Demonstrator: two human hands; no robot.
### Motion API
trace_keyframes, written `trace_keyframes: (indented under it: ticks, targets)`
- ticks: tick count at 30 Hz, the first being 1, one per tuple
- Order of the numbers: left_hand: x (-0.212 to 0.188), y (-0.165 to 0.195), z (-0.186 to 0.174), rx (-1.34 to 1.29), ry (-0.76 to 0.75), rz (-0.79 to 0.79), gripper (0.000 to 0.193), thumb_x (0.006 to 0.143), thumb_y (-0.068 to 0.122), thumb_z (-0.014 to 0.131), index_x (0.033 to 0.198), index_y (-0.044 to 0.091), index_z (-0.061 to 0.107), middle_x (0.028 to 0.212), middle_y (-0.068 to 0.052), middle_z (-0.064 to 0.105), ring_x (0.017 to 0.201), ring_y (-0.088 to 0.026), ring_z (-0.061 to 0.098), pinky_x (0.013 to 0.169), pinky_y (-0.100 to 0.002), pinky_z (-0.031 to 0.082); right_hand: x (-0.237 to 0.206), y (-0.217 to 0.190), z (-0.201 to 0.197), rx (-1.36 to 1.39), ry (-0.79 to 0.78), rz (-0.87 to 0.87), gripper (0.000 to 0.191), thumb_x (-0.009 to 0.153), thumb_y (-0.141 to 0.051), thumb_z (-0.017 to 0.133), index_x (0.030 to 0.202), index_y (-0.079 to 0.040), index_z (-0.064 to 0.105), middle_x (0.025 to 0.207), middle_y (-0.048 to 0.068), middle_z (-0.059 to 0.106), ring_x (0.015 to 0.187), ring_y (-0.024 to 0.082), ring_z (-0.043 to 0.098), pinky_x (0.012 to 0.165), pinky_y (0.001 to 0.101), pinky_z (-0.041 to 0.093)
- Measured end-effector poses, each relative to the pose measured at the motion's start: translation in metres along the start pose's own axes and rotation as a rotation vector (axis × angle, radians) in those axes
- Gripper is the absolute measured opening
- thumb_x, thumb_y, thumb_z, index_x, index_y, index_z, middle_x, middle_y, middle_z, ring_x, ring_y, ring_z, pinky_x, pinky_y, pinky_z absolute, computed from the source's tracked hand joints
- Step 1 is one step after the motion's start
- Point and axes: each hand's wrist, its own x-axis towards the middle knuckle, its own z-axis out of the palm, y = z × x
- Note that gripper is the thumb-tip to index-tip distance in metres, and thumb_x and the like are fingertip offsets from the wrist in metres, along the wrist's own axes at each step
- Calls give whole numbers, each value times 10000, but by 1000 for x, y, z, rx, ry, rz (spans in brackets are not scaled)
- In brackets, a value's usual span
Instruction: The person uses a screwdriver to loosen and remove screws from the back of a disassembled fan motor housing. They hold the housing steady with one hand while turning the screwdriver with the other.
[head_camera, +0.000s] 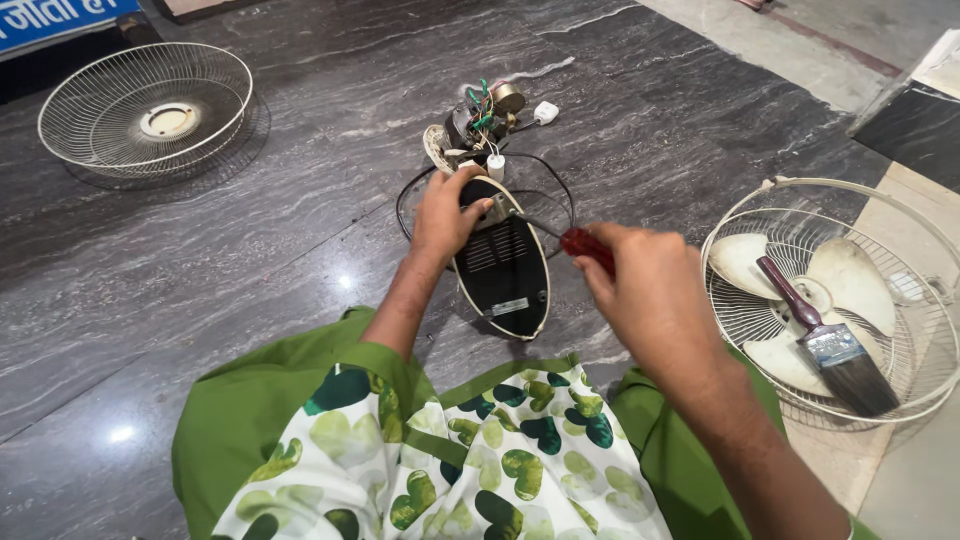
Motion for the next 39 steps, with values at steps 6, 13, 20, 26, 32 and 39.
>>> trace_keyframes:
  ticks: [6,13,20,26,32,39]
  targets:
    - [-5,14,18,6,51,9,453,829,271,843,1253,269,682,1196,-148,575,1072,-407,649,905,-512,536,4,17,-9,-16,50,-46,315,856,-183,768,1160,-97,763,967,187,766,827,317,770,774,415,613]
    - [-14,-20,40,-256,89,-128,1123,821,361,929,1568,116,128,1391,-265,499,1263,-408,569,1051,-476,483,-1,20,-2,-13,72,-73,309,853,-191,778,1142,-81,766,954,194,765,822,327,766,760,424,610]
    - [-38,-29,48,-474,-92,-243,1363,651,166,957,1604,230,-15,1450,-192,575,1339,-326,584,1133,-449,458,1,19,-2,-36,58,-67,320,842,-199,783,1141,-86,761,935,193,764,798,328,765,754,433,609]
    - [-32,-29,48,-383,-151,-188,1284,639,82,973,1598,275,142,1453,-132,603,1332,-299,600,1117,-429,488,2,13,-3,-189,34,-133,294,840,-191,783,1118,-99,759,900,183,762,804,356,743,773,462,592]
    - [-25,-35,49,-382,-177,-216,1276,626,108,976,1603,288,175,1418,-125,641,1298,-279,628,1089,-406,509,11,16,-14,-332,-67,-262,299,840,-193,770,1130,-125,747,914,149,765,772,336,741,741,462,593]
    - [-18,-34,44,-353,-199,-162,1263,638,95,971,1608,288,186,1388,-134,665,1291,-284,646,1091,-411,515,16,14,-10,-644,-43,-652,295,800,-28,692,1094,-35,711,1033,112,708,827,273,737,687,377,620]
